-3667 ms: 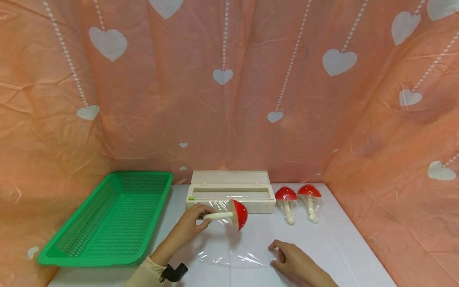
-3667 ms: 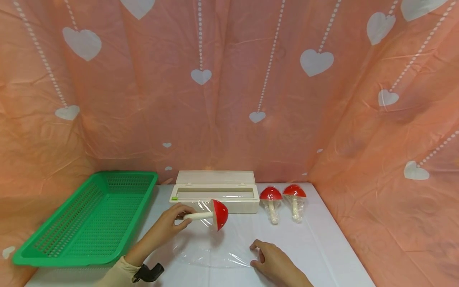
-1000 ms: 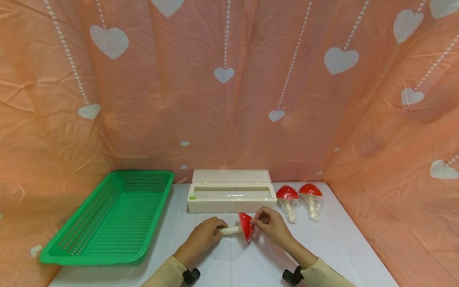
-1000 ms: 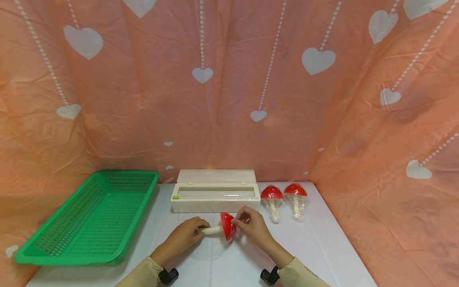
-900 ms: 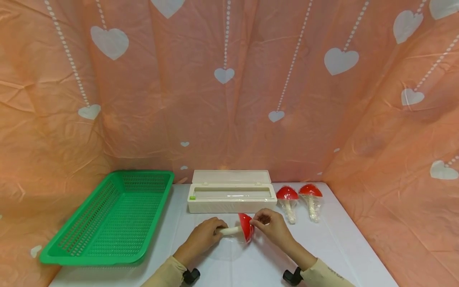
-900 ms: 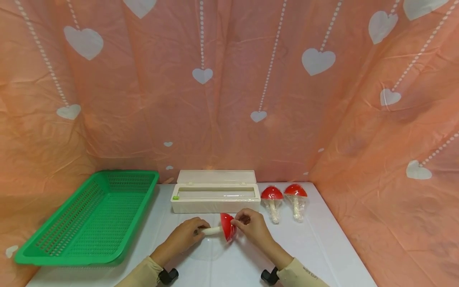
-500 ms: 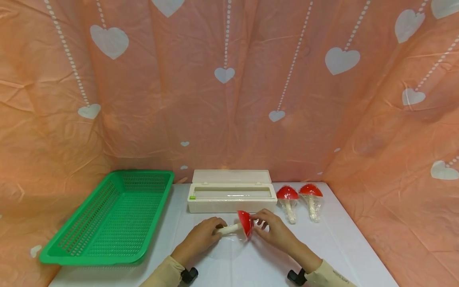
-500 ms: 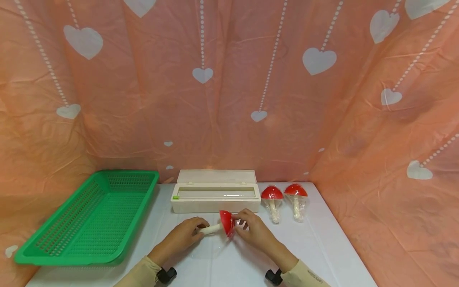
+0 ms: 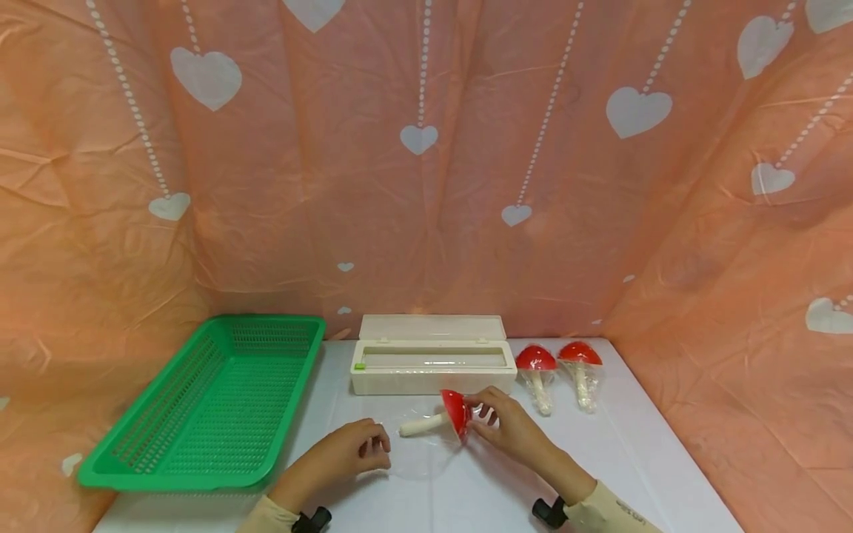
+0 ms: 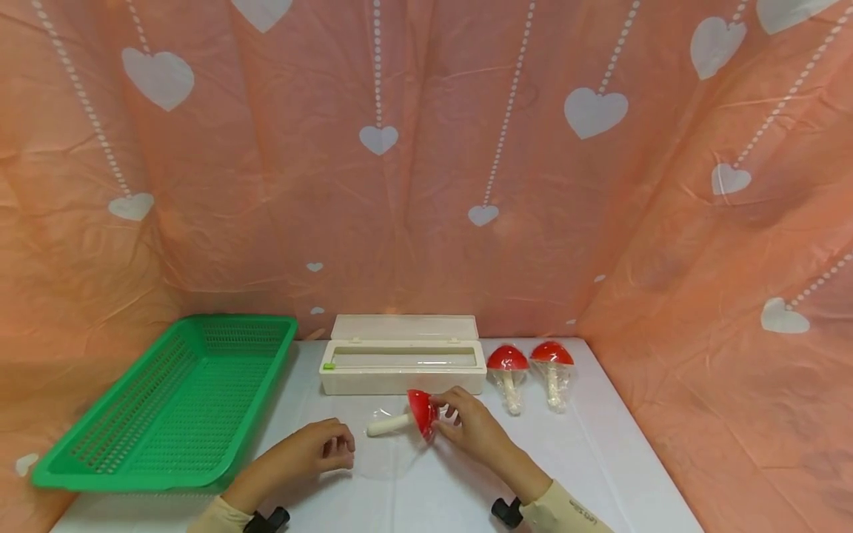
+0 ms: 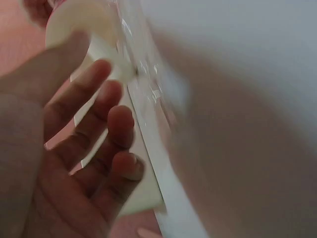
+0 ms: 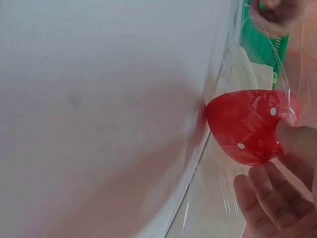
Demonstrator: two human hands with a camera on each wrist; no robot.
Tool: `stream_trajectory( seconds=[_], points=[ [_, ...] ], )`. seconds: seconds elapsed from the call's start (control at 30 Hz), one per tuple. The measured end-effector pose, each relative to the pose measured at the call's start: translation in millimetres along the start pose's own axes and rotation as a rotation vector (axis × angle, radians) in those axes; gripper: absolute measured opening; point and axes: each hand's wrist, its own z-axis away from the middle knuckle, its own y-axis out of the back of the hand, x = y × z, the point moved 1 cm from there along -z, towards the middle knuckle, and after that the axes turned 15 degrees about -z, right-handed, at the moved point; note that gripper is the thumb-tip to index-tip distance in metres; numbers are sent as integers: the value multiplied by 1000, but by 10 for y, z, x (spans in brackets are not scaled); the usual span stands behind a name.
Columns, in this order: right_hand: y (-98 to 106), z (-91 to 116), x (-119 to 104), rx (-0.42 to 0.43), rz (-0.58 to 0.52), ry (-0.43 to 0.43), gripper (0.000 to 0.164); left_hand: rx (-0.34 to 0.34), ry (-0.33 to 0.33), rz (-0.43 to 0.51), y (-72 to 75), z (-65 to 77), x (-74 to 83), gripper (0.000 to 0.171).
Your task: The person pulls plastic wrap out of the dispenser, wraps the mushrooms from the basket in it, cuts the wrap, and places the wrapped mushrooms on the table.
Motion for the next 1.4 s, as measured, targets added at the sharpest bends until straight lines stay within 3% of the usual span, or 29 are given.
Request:
stream_trajectory(
  seconds=[0.17,0.4,0.53,0.73,0.93,1.1,1.27,1.4],
  points=[
    [19,3,-4,-9,-1,-41,34,-48,24,-49,34,162,-90,36],
    [20,-4,-17,-15,8,-38,33,-32,47,-69,-6,122,-151,14],
    [16,-8,-17,-19,20,-43,32,-5,87,-47,13,69,-139,13],
    [19,-18,-21,-20,29,-63,32,97,269,44,22,-56,-91,6],
    [16,-35,-13,-14,44,-21,32,192,479,111,-29,-289,-26,14],
    [19,-55,-20,-30,40,-49,29,277,578,-8,-98,-446,-7,17],
    [24,-60,-36,-33,55,-62,29,299,605,-176,-161,-553,-7,22],
    [36,-52,-40,-42,66,-88,30,296,587,-231,-219,-621,4,27]
  ],
)
